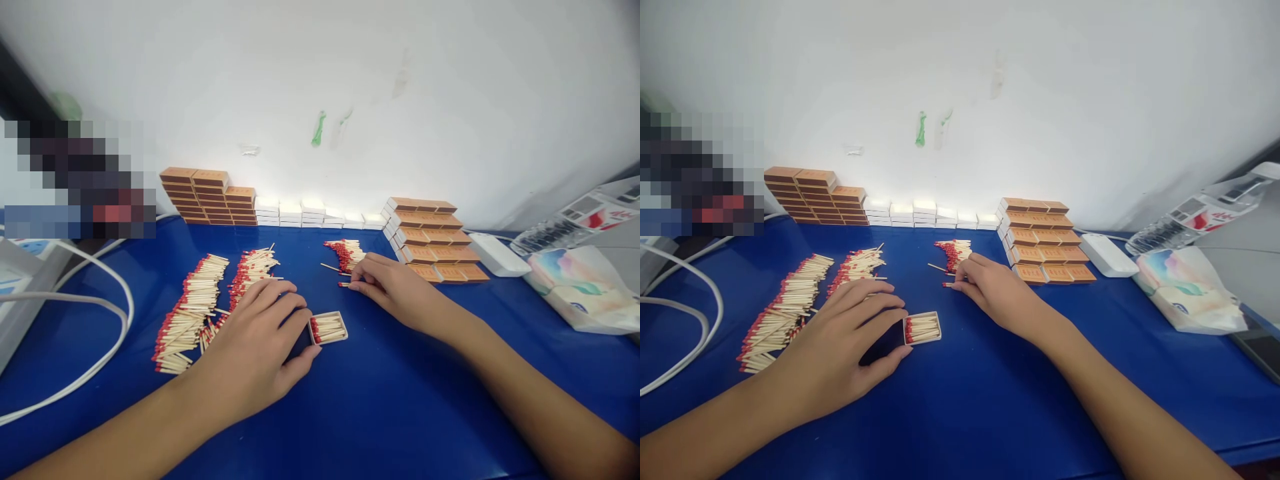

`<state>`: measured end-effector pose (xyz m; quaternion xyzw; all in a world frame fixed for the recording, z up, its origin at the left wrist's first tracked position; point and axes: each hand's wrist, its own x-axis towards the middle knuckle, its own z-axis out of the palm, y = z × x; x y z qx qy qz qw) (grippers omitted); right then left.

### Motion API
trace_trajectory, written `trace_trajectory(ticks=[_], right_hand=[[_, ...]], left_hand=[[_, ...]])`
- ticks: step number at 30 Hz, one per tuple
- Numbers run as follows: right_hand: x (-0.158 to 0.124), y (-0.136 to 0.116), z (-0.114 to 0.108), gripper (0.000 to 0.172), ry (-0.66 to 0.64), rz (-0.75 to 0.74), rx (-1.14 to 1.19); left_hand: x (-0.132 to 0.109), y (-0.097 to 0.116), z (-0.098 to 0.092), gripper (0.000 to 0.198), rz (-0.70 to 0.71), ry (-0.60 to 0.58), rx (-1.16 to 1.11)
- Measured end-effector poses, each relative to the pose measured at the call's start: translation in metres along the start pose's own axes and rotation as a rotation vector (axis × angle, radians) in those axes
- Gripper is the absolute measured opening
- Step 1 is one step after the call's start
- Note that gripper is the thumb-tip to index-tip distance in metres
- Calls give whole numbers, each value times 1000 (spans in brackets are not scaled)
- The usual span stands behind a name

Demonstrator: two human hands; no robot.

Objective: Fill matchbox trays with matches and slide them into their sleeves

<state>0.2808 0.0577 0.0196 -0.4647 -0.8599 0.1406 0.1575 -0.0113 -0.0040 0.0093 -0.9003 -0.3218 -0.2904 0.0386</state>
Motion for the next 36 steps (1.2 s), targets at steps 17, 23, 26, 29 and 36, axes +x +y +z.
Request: trace_trajectory(ticks=[17,23,26,29,36], right_hand=[[-10,-54,14,9,1,-149,51],[-11,-54,17,9,0,-166,51],[-11,-54,12,9,8,-176,91],[-9,-47,4,10,60,-126,74],[-1,-6,-1,7,132,55,-108]], left_hand=[[0,-3,3,19,-51,48,-6],[0,-1,2,21,-34,30,-23],[1,-1,1,22,-40,26,-26],[0,-2,1,22,-39,27,-19],[-1,-2,2,21,-43,35,-25]])
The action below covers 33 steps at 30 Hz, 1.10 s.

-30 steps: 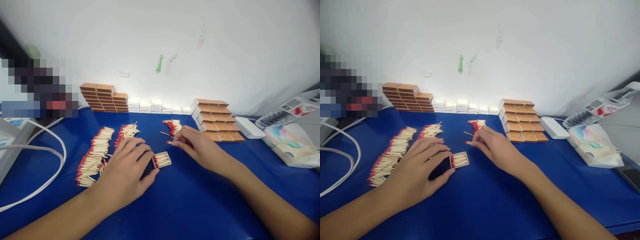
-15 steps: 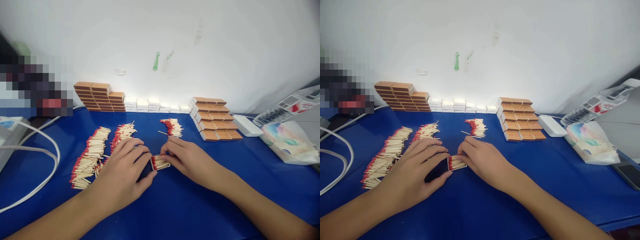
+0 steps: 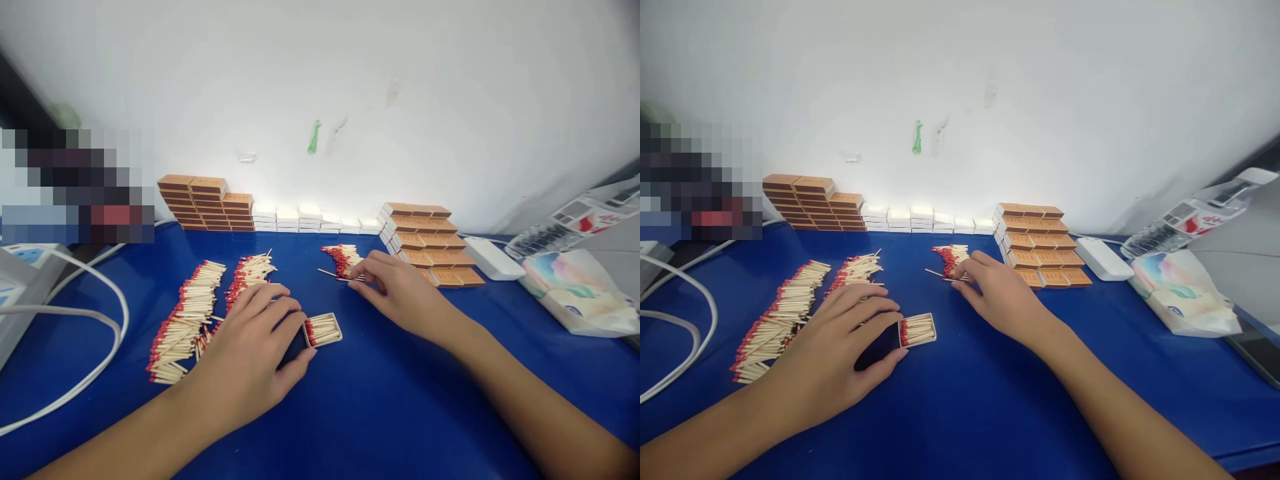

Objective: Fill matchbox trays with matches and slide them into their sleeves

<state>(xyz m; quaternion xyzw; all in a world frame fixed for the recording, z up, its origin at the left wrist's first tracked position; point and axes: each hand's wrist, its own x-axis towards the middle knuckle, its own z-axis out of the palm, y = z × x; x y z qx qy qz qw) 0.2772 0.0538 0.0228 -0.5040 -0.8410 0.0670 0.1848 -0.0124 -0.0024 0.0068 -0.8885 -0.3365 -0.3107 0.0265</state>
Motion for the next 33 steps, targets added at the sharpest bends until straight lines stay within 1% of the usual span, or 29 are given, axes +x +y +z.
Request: trace_trajectory(ticks=[4,9,14,19,25,33], right_hand=[[2,9,6,12,-53,36,23],[1,9,1,14,-82,20,-26],[2,10,-1,13,-75,3,-15],[2,16,0,18,-81,-3,-52],[3,22,-2,13,-72,40,-74],[2,21,-2,12,-54,9,-63]], left_hand=[[0,0,0,21,10,4,4],[0,1,0,20,0,-2,-5],[0,0,0,20,2,7,-7],[-1,0,0,20,5,8,-2],[0,1,0,20,3,16,5],[1,0,-1,21,14,9,19]])
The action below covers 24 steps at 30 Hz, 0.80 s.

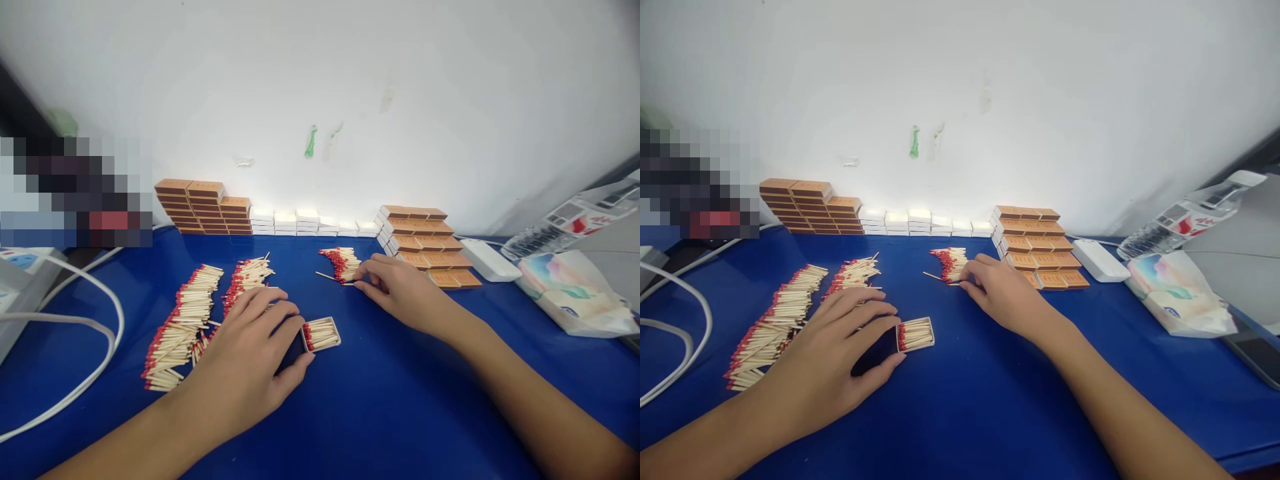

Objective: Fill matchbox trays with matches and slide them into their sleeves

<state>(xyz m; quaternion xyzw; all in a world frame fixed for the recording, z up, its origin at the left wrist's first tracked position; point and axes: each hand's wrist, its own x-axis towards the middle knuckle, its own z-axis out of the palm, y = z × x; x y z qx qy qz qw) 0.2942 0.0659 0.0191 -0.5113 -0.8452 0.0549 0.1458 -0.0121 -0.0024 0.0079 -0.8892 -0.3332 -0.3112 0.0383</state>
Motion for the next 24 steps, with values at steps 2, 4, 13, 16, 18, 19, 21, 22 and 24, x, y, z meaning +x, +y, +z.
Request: trace_trajectory(ticks=[2,4,13,16,18,19,21,22,24], right_hand=[[0,-1,-1,13,-4,-7,6],[0,-2,-2,14,-2,-16,9],[0,-5,-1,18,12,-40,24],[0,-6,-1,22,7,-46,29],[0,-6,-2,24,1,-46,31],[0,-7,-2,24,-2,-45,32],[0,-7,-3,23,-3,-45,36],[0,-7,-3,23,-2,-48,39],[0,-6,-3,23,1,-57,45]], left_hand=[[0,0,0,21,-1,1,0],[0,0,0,20,0,3,2],[0,0,-1,20,-2,-12,5],[0,0,-1,21,-3,-15,-4],[-1,0,0,21,-4,-12,-3],[-1,0,0,21,-2,-10,1],[-1,0,-1,21,1,-11,10],[0,0,-1,21,4,-12,14],[0,0,-1,21,5,-15,20]])
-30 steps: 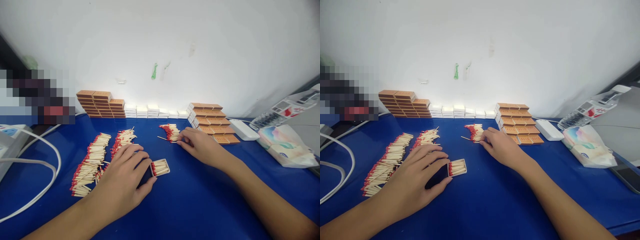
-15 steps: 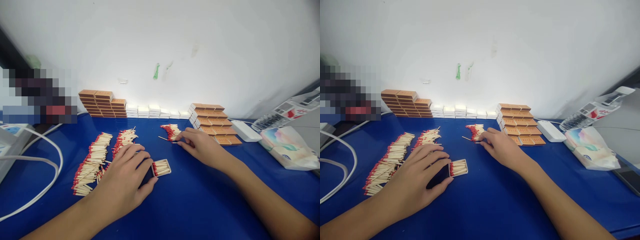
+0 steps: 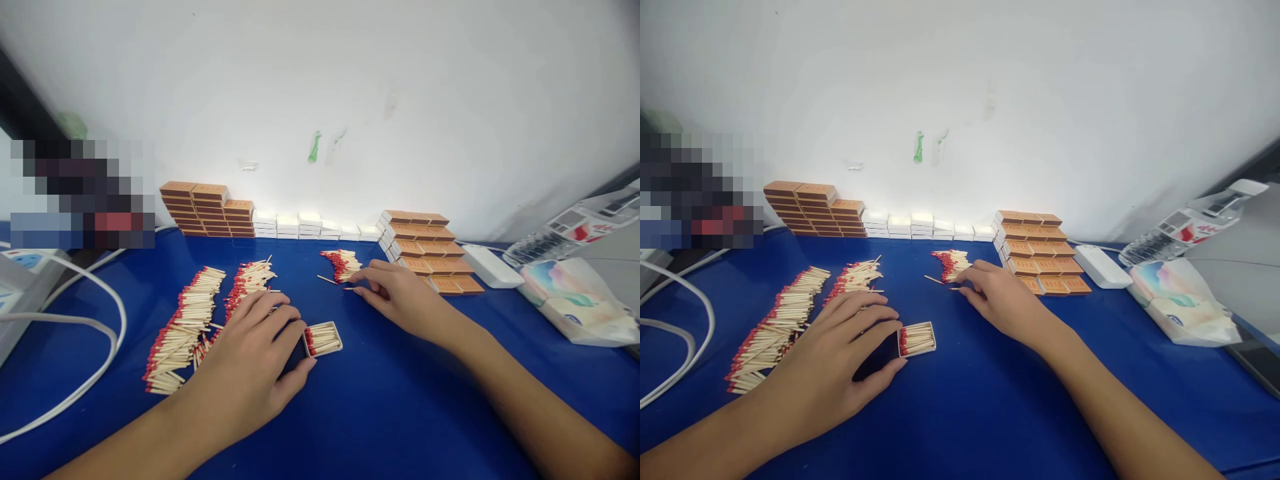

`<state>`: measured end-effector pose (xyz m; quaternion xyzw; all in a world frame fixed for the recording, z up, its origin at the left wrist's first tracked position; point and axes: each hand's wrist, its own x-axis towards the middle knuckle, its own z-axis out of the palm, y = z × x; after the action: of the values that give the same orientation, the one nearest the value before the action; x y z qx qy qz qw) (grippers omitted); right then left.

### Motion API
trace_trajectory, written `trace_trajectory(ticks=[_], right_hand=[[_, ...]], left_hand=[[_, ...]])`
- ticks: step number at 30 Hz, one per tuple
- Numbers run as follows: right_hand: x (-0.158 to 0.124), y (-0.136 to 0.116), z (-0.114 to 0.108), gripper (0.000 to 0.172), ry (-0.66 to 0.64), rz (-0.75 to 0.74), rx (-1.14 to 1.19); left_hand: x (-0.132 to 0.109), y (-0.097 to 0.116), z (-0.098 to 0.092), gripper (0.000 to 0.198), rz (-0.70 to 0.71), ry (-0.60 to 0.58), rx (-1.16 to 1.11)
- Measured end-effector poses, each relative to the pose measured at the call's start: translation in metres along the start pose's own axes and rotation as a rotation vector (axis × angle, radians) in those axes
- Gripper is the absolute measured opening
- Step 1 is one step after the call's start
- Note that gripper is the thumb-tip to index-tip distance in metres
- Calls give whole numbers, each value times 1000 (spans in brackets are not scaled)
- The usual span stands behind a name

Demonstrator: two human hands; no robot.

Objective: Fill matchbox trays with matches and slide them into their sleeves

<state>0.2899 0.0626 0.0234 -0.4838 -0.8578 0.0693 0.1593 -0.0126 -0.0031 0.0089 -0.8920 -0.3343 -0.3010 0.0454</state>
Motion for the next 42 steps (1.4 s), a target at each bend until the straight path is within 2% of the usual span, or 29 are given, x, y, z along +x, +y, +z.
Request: trace_trajectory(ticks=[22,25,34,42], right_hand=[[2,-2,5,17,-19,26,73],[2,0,6,11,-24,27,73],[2,0,6,19,-22,18,66],[3,-2,4,14,-33,57,121]], left_hand=[[1,1,0,18,-5,4,-6],[1,1,0,17,-8,9,-12],[0,2,1,15,-13,22,2],[-1,1,3,14,-23,45,-18]])
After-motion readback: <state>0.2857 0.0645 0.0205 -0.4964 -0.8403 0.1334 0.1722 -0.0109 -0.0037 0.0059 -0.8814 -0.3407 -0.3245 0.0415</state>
